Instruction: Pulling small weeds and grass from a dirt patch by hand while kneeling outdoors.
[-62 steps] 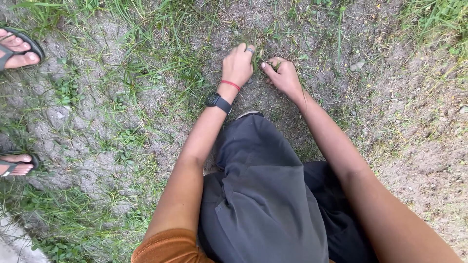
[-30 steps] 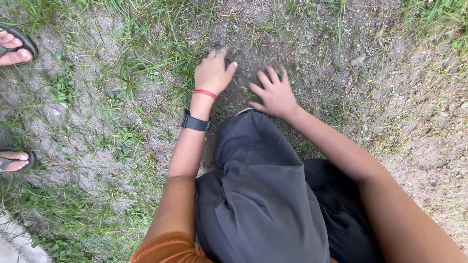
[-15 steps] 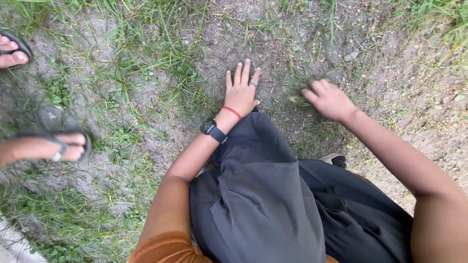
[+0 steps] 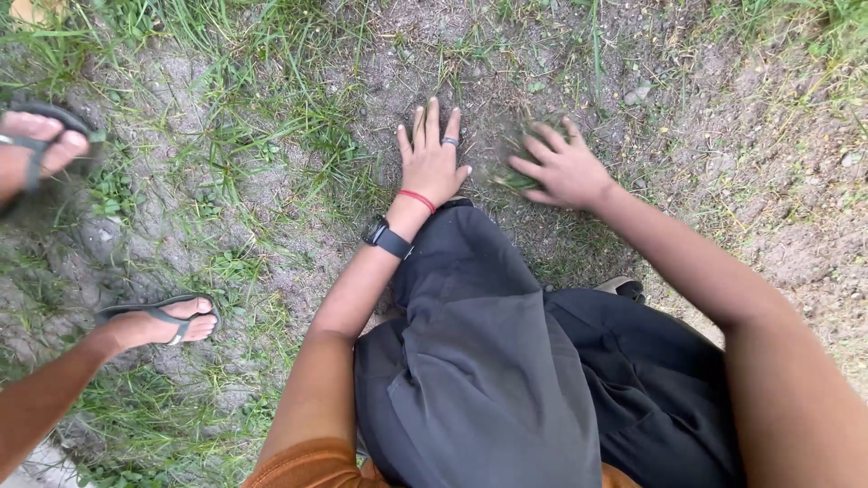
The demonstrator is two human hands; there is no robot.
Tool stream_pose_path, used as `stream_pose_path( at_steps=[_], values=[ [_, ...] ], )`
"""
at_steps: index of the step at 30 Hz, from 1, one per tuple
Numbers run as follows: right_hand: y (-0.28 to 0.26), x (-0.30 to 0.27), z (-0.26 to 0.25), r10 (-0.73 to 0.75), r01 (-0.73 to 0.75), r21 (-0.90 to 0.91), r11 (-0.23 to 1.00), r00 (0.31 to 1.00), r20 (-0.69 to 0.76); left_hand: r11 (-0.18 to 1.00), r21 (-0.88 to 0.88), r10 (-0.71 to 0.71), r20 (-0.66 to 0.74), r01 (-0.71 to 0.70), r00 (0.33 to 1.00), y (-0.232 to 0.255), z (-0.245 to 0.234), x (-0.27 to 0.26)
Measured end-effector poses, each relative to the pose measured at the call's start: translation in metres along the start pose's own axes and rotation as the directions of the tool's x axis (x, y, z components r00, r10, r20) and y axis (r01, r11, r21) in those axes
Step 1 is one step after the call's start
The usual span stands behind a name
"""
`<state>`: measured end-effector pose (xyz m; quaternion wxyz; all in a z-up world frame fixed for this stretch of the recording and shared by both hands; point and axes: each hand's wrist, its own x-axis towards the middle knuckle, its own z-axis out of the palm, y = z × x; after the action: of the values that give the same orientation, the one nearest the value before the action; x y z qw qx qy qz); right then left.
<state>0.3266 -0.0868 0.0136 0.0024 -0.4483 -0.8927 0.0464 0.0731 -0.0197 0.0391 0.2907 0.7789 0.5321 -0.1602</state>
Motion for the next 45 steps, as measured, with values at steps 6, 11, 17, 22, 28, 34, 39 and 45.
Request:
stream_pose_path(
  at_steps=[6,11,17,22,28,34,39,45],
  values=[
    [0.037,-0.096,0.044,-0.023,-0.007,0.106,0.994,0.960,0.280,1.000,0.006,0.004,0.013,-0.004,1.000,-0.004,0.012,-0.003],
    [0.079,-0.108,0.015,0.129,-0.213,0.192,0.958,0.918,0.374,1.000,-0.027,-0.004,0.018,0.005,1.000,-0.007,0.015,-0.003],
    [0.113,-0.028,-0.051,0.229,-0.289,0.168,0.943,0.925,0.304,0.999,0.047,0.012,-0.028,-0.011,1.000,0.006,0.015,0.005],
    [0.070,0.031,-0.054,0.366,-0.566,0.187,0.803,0.715,0.595,0.995,0.073,0.063,-0.001,-0.062,0.998,0.027,0.012,0.008],
    [0.053,-0.026,-0.041,0.230,-0.306,0.056,0.951,0.813,0.534,0.993,0.085,0.076,0.028,-0.078,0.997,0.030,0.017,0.008],
    [0.018,-0.129,-0.024,0.171,-0.234,0.068,0.970,0.853,0.493,0.991,0.109,0.084,-0.048,-0.079,0.995,0.020,0.027,0.007],
    [0.040,-0.131,-0.047,0.186,-0.343,0.132,0.930,0.749,0.635,0.993,0.091,0.081,-0.039,-0.077,0.996,0.017,0.023,0.005],
    [0.130,-0.105,-0.081,0.481,-0.584,0.338,0.738,0.806,0.344,0.993,0.109,0.060,-0.061,-0.053,0.996,0.011,0.030,0.007]
  ],
)
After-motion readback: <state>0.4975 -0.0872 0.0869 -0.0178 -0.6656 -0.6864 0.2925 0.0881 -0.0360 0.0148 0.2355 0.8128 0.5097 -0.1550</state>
